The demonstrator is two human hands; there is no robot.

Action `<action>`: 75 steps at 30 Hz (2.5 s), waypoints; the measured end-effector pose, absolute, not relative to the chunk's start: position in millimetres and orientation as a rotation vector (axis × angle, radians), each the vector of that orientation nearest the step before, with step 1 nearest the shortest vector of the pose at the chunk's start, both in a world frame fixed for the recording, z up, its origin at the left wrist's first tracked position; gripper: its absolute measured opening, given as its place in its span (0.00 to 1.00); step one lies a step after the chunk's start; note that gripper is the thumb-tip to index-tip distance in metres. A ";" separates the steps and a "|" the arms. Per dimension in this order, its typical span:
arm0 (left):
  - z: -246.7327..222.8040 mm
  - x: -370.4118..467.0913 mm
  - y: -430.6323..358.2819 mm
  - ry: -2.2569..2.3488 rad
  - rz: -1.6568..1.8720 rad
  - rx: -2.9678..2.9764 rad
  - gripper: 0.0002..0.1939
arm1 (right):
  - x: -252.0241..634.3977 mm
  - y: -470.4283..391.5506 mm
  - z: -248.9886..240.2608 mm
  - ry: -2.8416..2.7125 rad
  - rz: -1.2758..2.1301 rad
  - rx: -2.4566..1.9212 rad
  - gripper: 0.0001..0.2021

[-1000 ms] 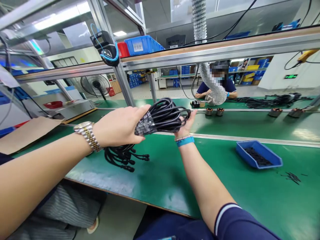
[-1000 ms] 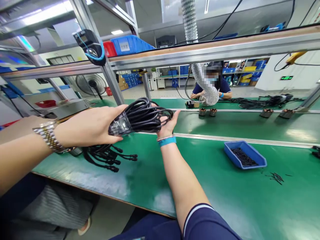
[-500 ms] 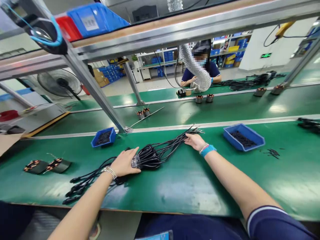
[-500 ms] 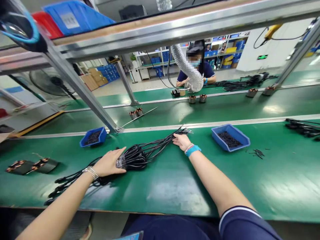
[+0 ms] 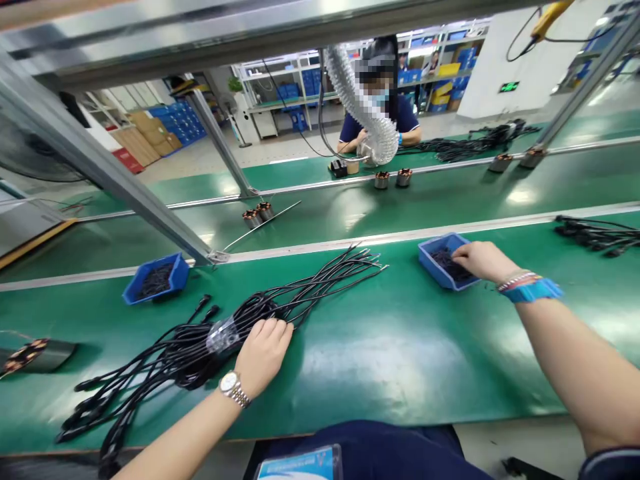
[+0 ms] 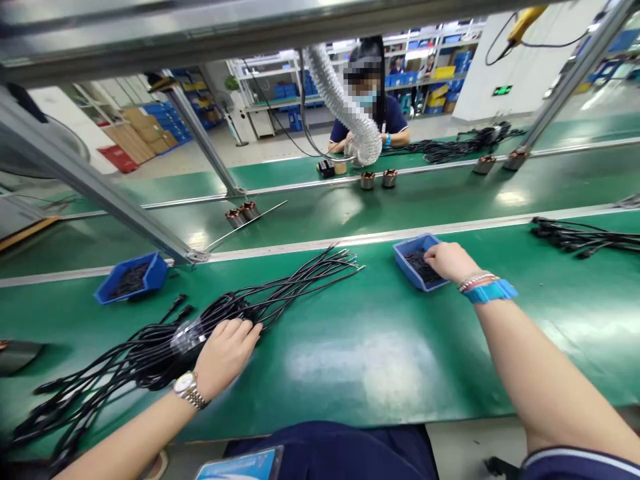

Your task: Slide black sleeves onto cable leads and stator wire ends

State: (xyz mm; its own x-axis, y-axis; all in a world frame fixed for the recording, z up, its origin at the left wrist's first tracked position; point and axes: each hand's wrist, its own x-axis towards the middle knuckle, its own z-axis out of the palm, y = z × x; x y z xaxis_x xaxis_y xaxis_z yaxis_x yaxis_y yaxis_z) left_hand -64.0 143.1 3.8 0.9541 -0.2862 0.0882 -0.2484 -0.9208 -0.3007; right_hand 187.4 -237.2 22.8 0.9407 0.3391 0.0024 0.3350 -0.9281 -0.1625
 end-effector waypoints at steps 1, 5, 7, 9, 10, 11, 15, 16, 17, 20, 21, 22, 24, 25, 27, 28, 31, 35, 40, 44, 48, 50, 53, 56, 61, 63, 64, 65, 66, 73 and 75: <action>-0.6 -58.7 139.3 0.391 -0.179 -2.826 0.17 | 193.3 -241.7 18.8 -0.530 0.097 -2.942 0.08; -14.5 -35.8 117.8 0.345 -0.164 -2.868 0.18 | 204.2 -245.0 5.5 -0.579 0.263 -2.989 0.09; -18.8 -25.0 106.1 0.261 -0.166 -2.890 0.18 | 206.0 -241.5 1.7 -0.571 0.314 -3.011 0.10; -20.6 -14.1 96.7 0.126 -0.088 -2.938 0.18 | 207.0 -236.0 -1.0 -0.541 0.341 -3.035 0.11; -20.5 -8.2 93.2 0.053 -0.012 -2.983 0.17 | 207.3 -232.6 -2.2 -0.519 0.346 -3.048 0.11; -19.7 -1.8 90.6 -0.013 0.075 -3.043 0.16 | 207.6 -229.0 -3.4 -0.493 0.349 -3.062 0.12; -12.1 26.8 84.6 0.066 0.502 -3.423 0.19 | 207.9 -215.7 -6.6 -0.386 0.343 -3.109 0.14; -10.5 33.8 82.4 0.131 0.632 -3.527 0.19 | 208.1 -213.4 -7.0 -0.367 0.343 -3.115 0.14; -9.5 40.2 79.4 0.180 0.761 -3.617 0.19 | 208.3 -211.7 -7.2 -0.355 0.344 -3.117 0.14; -11.5 55.6 65.6 0.213 0.992 -3.767 0.19 | 209.6 -209.7 -7.2 -0.352 0.344 -3.098 0.13; -13.5 59.5 60.4 0.223 1.025 -3.783 0.19 | 210.4 -210.0 -7.1 -0.362 0.342 -3.084 0.12; -15.7 63.1 55.7 0.230 1.057 -3.789 0.19 | 211.2 -210.8 -6.9 -0.373 0.339 -3.066 0.12; -19.7 69.8 49.8 0.232 1.113 -3.795 0.21 | 213.0 -214.0 -6.0 -0.394 0.331 -3.018 0.10; -21.1 73.2 49.0 0.225 1.149 -3.800 0.23 | 213.8 -216.4 -5.3 -0.402 0.325 -2.988 0.09; -22.8 80.2 51.3 0.203 1.284 -3.819 0.27 | 214.7 -223.0 -3.1 -0.413 0.304 -2.915 0.07; -23.2 83.7 53.2 0.186 1.384 -3.830 0.29 | 214.7 -227.0 -1.8 -0.417 0.285 -2.870 0.06; -23.5 91.3 54.1 0.099 1.687 -3.905 0.29 | 212.1 -239.7 1.6 -0.397 0.195 -2.713 0.05; -22.8 86.2 34.5 0.129 1.870 -3.994 0.22 | 204.1 -252.6 1.4 -0.300 0.131 -2.449 0.07; -18.5 74.8 8.6 0.342 2.046 -3.812 0.18 | 188.4 -251.9 0.7 -0.226 0.114 -2.117 0.10; -12.5 85.7 8.1 0.104 1.687 -4.261 0.18 | 160.2 -229.2 4.9 -0.143 0.079 -1.700 0.10; -6.5 86.6 8.2 0.001 1.227 -4.525 0.15 | 116.4 -192.0 2.7 -0.122 0.077 -1.425 0.08; -3.5 77.7 4.6 0.088 1.207 -4.512 0.14 | 97.2 -176.5 -0.6 -0.115 0.079 -1.343 0.07; 1.5 62.7 -1.0 0.149 1.121 -4.496 0.15 | 80.8 -164.6 -3.3 -0.068 0.045 -1.215 0.05; 5.8 56.5 -3.1 0.271 1.103 -4.481 0.19 | 77.8 -163.8 -1.2 -0.024 0.032 -1.135 0.04; 9.4 59.4 -3.2 0.512 1.084 -4.412 0.21 | 78.7 -166.6 4.1 -0.006 0.054 -1.076 0.04; 10.1 59.9 -3.5 0.518 1.055 -4.398 0.21 | 77.6 -166.7 4.7 -0.009 0.057 -1.065 0.04; 10.3 59.8 -3.8 0.525 1.047 -4.390 0.21 | 77.0 -166.7 4.8 -0.010 0.059 -1.061 0.04; 10.5 59.6 -4.1 0.531 1.037 -4.382 0.21 | 76.3 -166.7 5.0 -0.010 0.063 -1.056 0.04; 10.6 59.3 -4.3 0.535 1.026 -4.373 0.21 | 75.6 -166.8 5.1 -0.008 0.067 -1.050 0.04; 12.2 58.3 -5.9 0.511 0.973 -4.358 0.19 | 72.6 -168.4 7.0 -0.011 0.123 -1.065 0.05; 12.8 57.6 -7.2 0.503 0.895 -4.377 0.17 | 71.2 -166.9 5.8 -0.020 0.132 -1.089 0.05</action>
